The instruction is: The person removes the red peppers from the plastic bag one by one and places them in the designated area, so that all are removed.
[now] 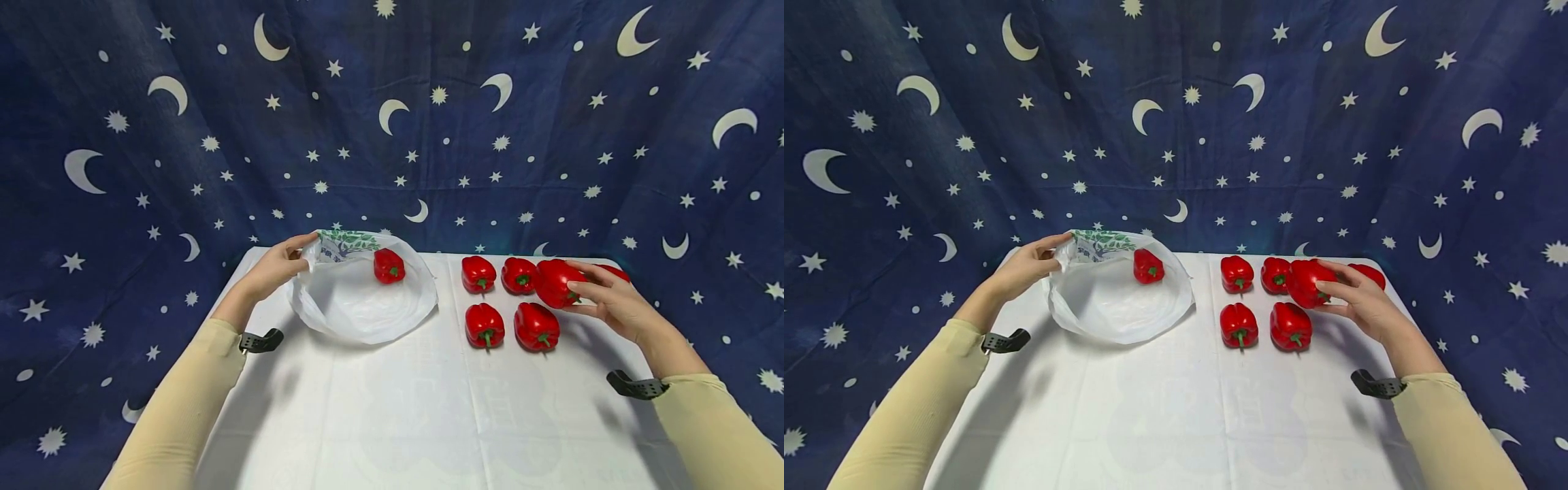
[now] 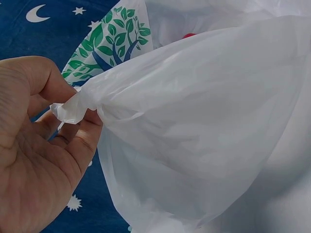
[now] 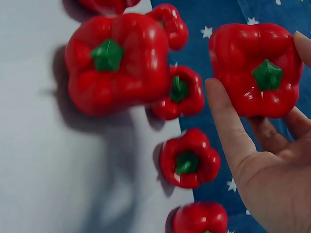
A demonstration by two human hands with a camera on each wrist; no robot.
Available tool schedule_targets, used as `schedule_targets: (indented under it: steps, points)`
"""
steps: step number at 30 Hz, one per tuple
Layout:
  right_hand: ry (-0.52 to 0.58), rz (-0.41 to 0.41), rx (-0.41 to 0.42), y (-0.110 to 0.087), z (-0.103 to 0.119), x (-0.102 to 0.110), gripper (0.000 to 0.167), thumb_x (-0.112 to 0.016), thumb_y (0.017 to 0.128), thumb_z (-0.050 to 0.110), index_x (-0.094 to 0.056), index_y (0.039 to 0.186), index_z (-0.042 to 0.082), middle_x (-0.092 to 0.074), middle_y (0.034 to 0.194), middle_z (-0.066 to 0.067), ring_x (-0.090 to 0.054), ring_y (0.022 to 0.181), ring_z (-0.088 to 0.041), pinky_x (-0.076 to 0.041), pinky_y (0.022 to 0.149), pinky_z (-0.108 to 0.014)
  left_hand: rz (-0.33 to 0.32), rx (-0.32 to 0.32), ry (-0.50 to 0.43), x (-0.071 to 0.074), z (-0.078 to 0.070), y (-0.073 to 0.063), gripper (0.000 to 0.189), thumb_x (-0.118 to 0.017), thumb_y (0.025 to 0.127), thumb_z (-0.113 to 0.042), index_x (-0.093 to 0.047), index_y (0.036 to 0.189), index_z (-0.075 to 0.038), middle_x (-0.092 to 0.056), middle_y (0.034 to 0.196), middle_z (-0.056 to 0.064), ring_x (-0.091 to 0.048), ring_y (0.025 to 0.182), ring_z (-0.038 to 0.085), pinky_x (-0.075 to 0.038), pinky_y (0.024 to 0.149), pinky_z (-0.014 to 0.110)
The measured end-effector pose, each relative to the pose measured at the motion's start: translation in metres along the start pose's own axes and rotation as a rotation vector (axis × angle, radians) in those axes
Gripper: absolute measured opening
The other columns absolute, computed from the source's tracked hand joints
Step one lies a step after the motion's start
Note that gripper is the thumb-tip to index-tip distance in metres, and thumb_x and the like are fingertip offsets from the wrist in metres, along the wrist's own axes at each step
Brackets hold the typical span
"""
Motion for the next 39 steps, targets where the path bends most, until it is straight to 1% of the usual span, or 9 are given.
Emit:
schedule_targets:
  steps: [5, 10, 13, 17, 19, 23, 28, 36, 39]
  points:
    - [0.01, -0.015, -0.022, -0.007, -0.01, 0.016, 0.06, -0.061, 0.103, 0.015, -0.033, 0.156, 0.015, -0.041, 0.134, 0.006, -0.06, 0.107, -0.007, -0.058, 0.087, -0.039, -0.002, 0.002, 0.007, 0.0, 0.0, 0.0, 0.073, -0.055, 0.094, 0.001, -0.032, 0.162, -0.013, -0.026, 0.167, 0.003, -0.019, 0.152, 0.027, -0.032, 0.113, 0.048]
    - [0.031, -0.046, -0.073, -0.013, -0.024, 0.029, 0.069, -0.062, 0.103, 0.016, -0.025, 0.161, 0.016, -0.037, 0.133, 0.011, -0.053, 0.109, -0.008, -0.058, 0.089, -0.041, 0.002, -0.001, 0.003, -0.001, 0.0, 0.0, 0.073, -0.055, 0.094, 0.001, -0.032, 0.162, -0.013, -0.025, 0.167, 0.003, -0.019, 0.153, 0.027, -0.032, 0.113, 0.047]
    - [0.034, -0.052, -0.093, -0.015, -0.033, 0.035, 0.07, -0.062, 0.103, 0.017, -0.024, 0.161, 0.016, -0.034, 0.134, 0.011, -0.052, 0.109, -0.009, -0.057, 0.09, -0.042, -0.002, 0.003, 0.001, -0.001, 0.0, 0.0, 0.073, -0.055, 0.094, 0.001, -0.033, 0.162, -0.013, -0.026, 0.167, 0.004, -0.019, 0.152, 0.026, -0.031, 0.113, 0.048]
    - [-0.02, -0.055, -0.109, -0.019, -0.046, 0.04, 0.064, -0.061, 0.104, 0.021, -0.028, 0.158, 0.019, -0.032, 0.138, 0.007, -0.054, 0.107, -0.004, -0.058, 0.087, -0.037, -0.004, 0.009, -0.003, -0.001, 0.0, 0.0, 0.073, -0.056, 0.094, 0.001, -0.033, 0.161, -0.013, -0.026, 0.167, 0.004, -0.019, 0.152, 0.026, -0.03, 0.114, 0.048]
    - [-0.059, -0.059, -0.119, -0.02, -0.052, 0.042, 0.062, -0.062, 0.104, 0.023, -0.03, 0.158, 0.021, -0.032, 0.14, 0.005, -0.053, 0.107, -0.004, -0.058, 0.087, -0.037, -0.002, 0.009, -0.006, -0.001, 0.0, 0.0, 0.073, -0.055, 0.094, 0.001, -0.033, 0.162, -0.013, -0.025, 0.167, 0.004, -0.019, 0.152, 0.026, -0.03, 0.114, 0.049]
    - [-0.121, -0.071, -0.147, -0.021, -0.061, 0.045, 0.067, -0.061, 0.104, 0.028, -0.027, 0.161, 0.021, -0.027, 0.148, -0.005, -0.048, 0.112, -0.01, -0.057, 0.091, -0.039, 0.0, 0.006, 0.004, 0.0, -0.001, -0.001, 0.073, -0.056, 0.094, 0.0, -0.032, 0.162, -0.013, -0.025, 0.167, 0.004, -0.018, 0.153, 0.028, -0.03, 0.115, 0.05]
    - [-0.155, -0.086, -0.174, -0.022, -0.068, 0.045, 0.076, -0.06, 0.104, 0.032, -0.017, 0.166, 0.019, -0.016, 0.157, -0.018, -0.039, 0.121, -0.018, -0.057, 0.09, -0.034, -0.001, 0.007, 0.01, 0.0, -0.002, 0.0, 0.072, -0.056, 0.095, 0.0, -0.032, 0.162, -0.014, -0.025, 0.167, 0.004, -0.021, 0.152, 0.028, -0.031, 0.114, 0.05]
    - [-0.145, -0.096, -0.175, -0.023, -0.076, 0.044, 0.08, -0.061, 0.104, 0.03, -0.012, 0.165, 0.013, -0.015, 0.157, -0.021, -0.034, 0.128, -0.031, -0.056, 0.092, -0.041, -0.002, 0.004, 0.011, 0.0, -0.001, 0.001, 0.072, -0.055, 0.095, 0.001, -0.033, 0.162, -0.013, -0.026, 0.167, 0.004, -0.022, 0.151, 0.027, -0.031, 0.114, 0.049]
    - [-0.151, -0.089, -0.172, -0.023, -0.079, 0.045, 0.08, -0.061, 0.104, 0.029, -0.012, 0.165, 0.012, -0.015, 0.157, -0.022, -0.034, 0.127, -0.03, -0.056, 0.092, -0.041, -0.001, -0.002, 0.005, -0.001, 0.0, 0.001, 0.072, -0.054, 0.094, 0.002, -0.032, 0.162, -0.012, -0.026, 0.167, 0.004, -0.022, 0.151, 0.026, -0.032, 0.113, 0.047]
Point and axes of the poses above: each hand's wrist, its own y-axis towards the middle knuckle, its own x-axis out of the back of the hand, z = x × y, the point moved 1 cm from there along y, towards the middle knuckle
